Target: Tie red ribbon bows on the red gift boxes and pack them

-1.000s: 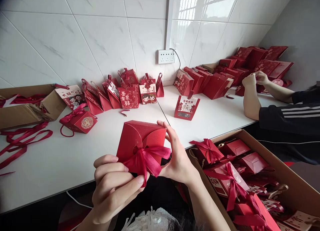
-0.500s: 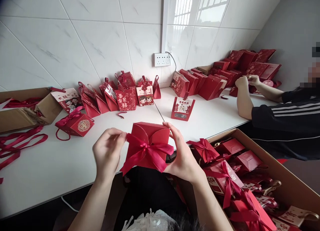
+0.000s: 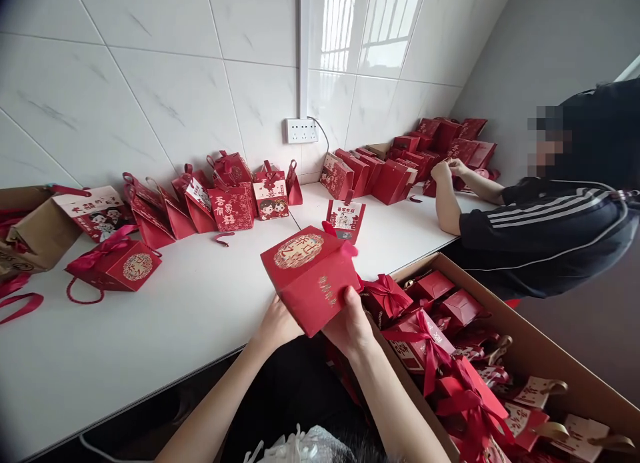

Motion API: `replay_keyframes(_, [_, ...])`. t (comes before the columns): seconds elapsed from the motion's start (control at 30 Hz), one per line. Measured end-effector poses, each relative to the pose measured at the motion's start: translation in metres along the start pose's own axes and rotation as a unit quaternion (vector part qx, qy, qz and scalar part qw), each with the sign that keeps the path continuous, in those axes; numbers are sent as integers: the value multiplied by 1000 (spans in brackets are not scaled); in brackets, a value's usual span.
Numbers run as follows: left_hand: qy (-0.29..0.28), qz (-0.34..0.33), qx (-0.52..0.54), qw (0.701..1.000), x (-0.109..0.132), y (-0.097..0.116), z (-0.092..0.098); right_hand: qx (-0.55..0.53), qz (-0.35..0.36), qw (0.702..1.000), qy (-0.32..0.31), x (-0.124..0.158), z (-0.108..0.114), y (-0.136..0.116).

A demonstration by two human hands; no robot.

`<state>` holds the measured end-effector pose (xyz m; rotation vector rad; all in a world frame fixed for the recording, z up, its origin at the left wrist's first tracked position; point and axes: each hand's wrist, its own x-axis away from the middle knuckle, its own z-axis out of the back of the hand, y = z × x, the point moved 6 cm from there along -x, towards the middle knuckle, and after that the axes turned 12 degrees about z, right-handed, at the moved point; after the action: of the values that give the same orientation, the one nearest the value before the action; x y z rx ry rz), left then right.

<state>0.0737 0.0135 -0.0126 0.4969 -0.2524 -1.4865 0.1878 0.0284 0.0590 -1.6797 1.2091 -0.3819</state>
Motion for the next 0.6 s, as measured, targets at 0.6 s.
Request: replay_keyframes(0.6, [-5, -25, 43, 999, -2, -12, 0, -50, -67, 996, 12, 28, -24, -14])
